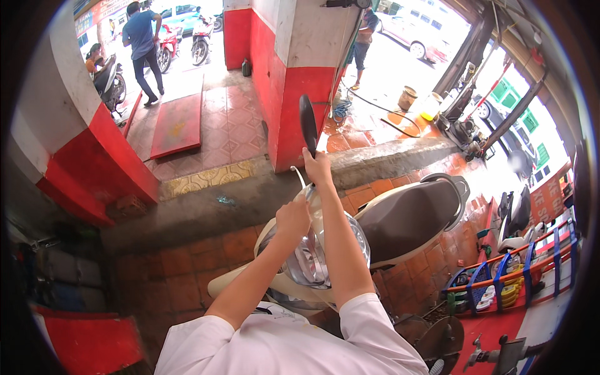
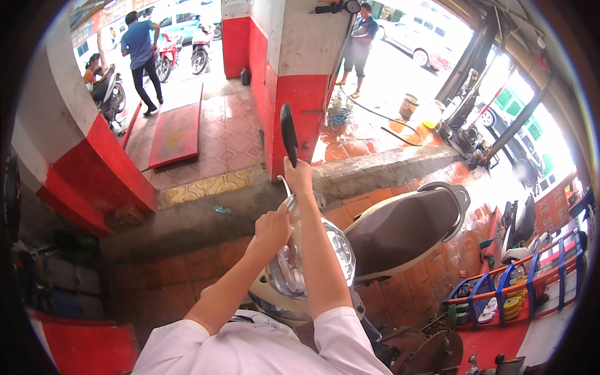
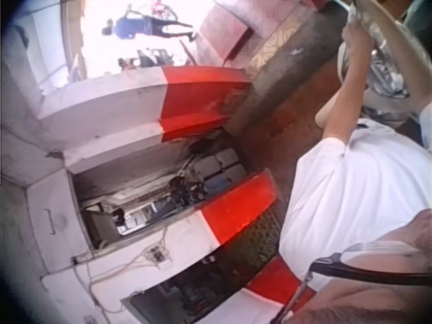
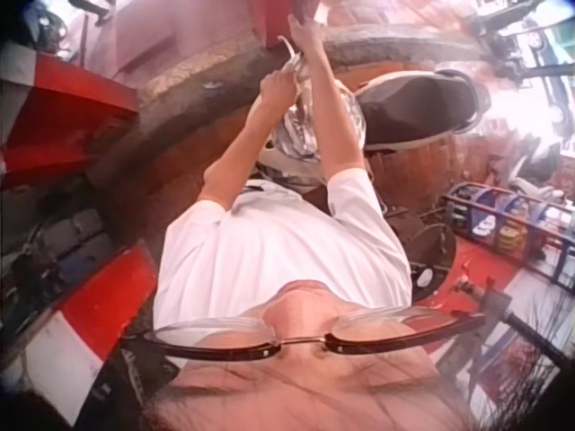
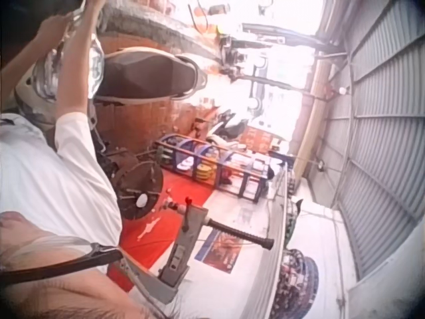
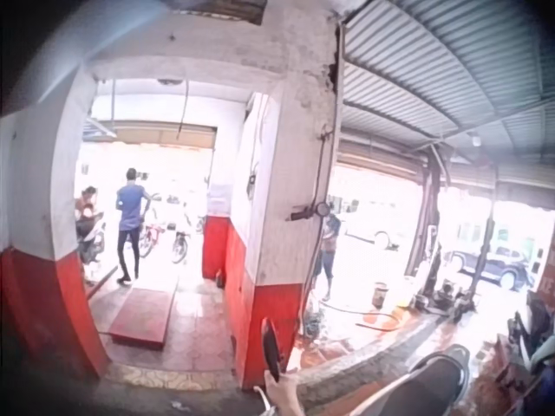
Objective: The person uses a wrench to loosen and then tighten a side mirror on a motorcycle, later using the wrench to tighten a bolt on a tire changing machine.
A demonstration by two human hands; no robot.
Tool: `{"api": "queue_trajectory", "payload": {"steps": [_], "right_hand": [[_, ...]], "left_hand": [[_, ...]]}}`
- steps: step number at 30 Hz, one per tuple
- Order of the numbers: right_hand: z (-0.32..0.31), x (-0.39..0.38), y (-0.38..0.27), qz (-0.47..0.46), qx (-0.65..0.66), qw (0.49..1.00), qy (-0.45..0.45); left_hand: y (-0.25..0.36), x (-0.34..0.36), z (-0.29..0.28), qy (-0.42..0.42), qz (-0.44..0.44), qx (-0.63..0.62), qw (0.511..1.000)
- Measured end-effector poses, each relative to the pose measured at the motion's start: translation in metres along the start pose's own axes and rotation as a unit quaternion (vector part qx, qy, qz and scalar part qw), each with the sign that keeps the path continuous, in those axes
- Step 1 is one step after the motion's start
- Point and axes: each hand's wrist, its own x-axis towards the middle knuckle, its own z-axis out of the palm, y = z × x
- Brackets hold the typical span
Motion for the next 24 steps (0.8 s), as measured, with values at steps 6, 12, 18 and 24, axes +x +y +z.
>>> {"api": "queue_trajectory", "payload": {"steps": [6, 12, 18, 24], "right_hand": [[0.000, -0.003, -0.009, -0.001, -0.004, 1.000, 0.004], [0.002, 0.004, -0.002, 0.026, 0.000, 0.999, -0.022], [-0.006, 0.000, 0.002, 0.014, -0.005, 1.000, -0.021], [-0.002, -0.023, -0.025, -0.041, -0.034, 0.993, -0.107]], "left_hand": [[-0.007, 0.005, 0.007, -0.017, -0.016, -0.025, 0.999], [-0.017, 0.011, 0.011, -0.039, 0.007, -0.041, 0.998], [-0.042, 0.030, -0.005, -0.052, 0.139, 0.049, 0.988], [-0.082, 0.083, -0.054, -0.076, 0.296, 0.117, 0.945]]}}
